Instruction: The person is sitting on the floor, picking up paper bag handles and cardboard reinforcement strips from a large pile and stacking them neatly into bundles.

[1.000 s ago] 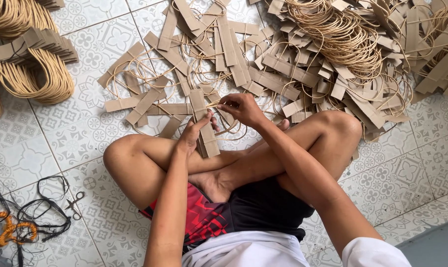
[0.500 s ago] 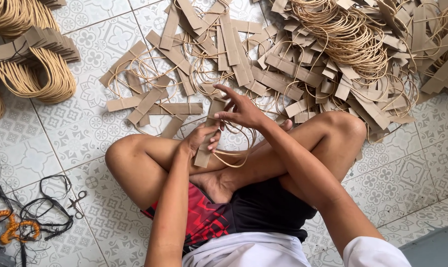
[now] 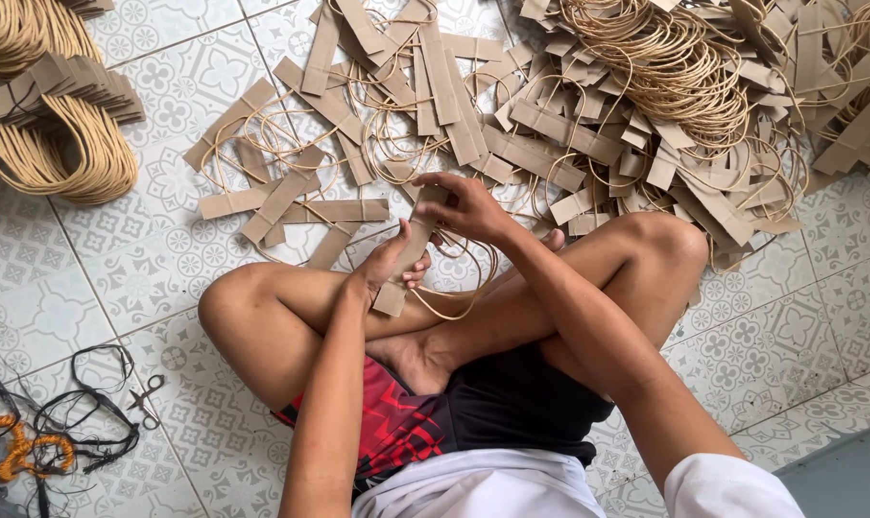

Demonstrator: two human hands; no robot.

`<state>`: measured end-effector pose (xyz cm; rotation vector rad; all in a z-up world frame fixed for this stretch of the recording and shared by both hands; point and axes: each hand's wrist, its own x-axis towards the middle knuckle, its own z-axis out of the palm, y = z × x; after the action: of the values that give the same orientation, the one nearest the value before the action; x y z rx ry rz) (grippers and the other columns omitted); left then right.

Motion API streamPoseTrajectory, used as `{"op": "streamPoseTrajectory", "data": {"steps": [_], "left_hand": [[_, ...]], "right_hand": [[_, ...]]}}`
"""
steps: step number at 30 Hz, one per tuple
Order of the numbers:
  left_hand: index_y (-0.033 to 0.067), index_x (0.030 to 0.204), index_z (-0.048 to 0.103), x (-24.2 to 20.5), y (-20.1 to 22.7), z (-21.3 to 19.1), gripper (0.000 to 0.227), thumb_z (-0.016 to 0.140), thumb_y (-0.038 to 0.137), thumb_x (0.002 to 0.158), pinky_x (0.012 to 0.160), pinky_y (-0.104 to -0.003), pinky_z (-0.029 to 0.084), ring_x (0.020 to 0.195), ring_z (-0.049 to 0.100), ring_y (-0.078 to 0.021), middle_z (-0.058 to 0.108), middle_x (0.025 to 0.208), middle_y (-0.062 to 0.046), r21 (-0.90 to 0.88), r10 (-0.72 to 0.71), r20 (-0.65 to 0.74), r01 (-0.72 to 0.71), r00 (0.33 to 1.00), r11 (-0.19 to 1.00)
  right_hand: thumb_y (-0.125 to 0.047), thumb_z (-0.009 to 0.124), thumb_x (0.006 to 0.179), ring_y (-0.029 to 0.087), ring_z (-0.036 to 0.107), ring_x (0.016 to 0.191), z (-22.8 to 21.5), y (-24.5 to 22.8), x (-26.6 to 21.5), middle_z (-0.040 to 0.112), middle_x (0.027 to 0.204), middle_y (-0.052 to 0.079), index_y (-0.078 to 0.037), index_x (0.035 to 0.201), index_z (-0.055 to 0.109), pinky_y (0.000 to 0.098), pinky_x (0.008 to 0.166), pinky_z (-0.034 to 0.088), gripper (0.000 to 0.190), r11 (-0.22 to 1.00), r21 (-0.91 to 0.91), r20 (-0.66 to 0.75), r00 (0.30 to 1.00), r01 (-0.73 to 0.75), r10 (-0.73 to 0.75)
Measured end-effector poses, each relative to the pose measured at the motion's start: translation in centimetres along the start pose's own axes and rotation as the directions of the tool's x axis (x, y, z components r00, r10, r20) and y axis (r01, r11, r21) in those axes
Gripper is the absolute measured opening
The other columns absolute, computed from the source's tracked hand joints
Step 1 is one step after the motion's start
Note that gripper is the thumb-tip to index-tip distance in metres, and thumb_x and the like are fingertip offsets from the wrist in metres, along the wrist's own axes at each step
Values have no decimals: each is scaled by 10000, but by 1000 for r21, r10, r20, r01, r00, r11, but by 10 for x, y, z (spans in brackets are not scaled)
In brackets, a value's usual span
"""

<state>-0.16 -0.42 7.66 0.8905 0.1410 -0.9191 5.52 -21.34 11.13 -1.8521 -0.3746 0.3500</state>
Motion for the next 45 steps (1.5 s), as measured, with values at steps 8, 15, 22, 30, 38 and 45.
{"op": "streamPoseTrajectory", "data": {"steps": [8, 15, 22, 30, 38, 45], "left_hand": [[165, 1115, 650, 13, -6, -23, 692, 404, 786, 932, 476, -260, 510, 440, 471, -92, 439, 635, 14, -176, 50, -48, -58, 998, 983], [109, 1099, 622, 14, -8, -25, 684, 436, 751, 955, 429, -269, 444, 434, 451, -110, 422, 617, -7, -264, 129, -114, -156, 985, 952], [134, 1044, 633, 18, -12, -38, 693, 425, 787, 934, 419, -252, 424, 421, 429, -93, 415, 598, 19, -253, 218, -228, -274, 949, 928], [167, 1029, 638, 20, -15, -45, 698, 407, 816, 913, 423, -284, 425, 410, 422, -121, 403, 585, 7, -296, 269, -278, -348, 922, 889], [170, 990, 619, 18, -17, -38, 749, 357, 862, 876, 426, -291, 442, 401, 433, -124, 399, 571, 10, -253, 275, -306, -356, 911, 899], [184, 964, 606, 22, -19, -44, 751, 329, 876, 870, 418, -287, 437, 392, 425, -114, 376, 566, 23, -193, 248, -290, -310, 924, 931]], "right_hand": [[-320, 888, 838, 245, 694, 763, -2, 14, 4, 696, 1042, 172, -164, 1500, 493, 358, 669, 610, 787, 998, 35, 67, 997, -43, 41], [-13, 558, 971, 258, 706, 516, -10, 24, -1, 712, 806, 176, -30, 1307, 622, 334, 460, 562, 343, 982, -175, 144, 988, 71, -46], [-135, 769, 919, 261, 705, 540, -15, 24, 2, 666, 857, 252, 16, 1262, 672, 369, 444, 572, 387, 992, -88, 36, 996, 89, -86], [-165, 752, 916, 406, 698, 761, -10, 10, -4, 684, 905, 164, -105, 1308, 653, 505, 668, 570, 408, 880, -427, -26, 971, 206, -240], [-55, 527, 1000, 498, 685, 747, -9, 20, -5, 697, 943, 222, -47, 1314, 602, 564, 614, 546, 323, 821, -534, 13, 972, 205, -234], [-161, 615, 1045, 268, 680, 621, -12, 37, 1, 651, 692, 108, -43, 1145, 725, 385, 627, 558, 191, 954, -235, -76, 975, 184, -207]]}}
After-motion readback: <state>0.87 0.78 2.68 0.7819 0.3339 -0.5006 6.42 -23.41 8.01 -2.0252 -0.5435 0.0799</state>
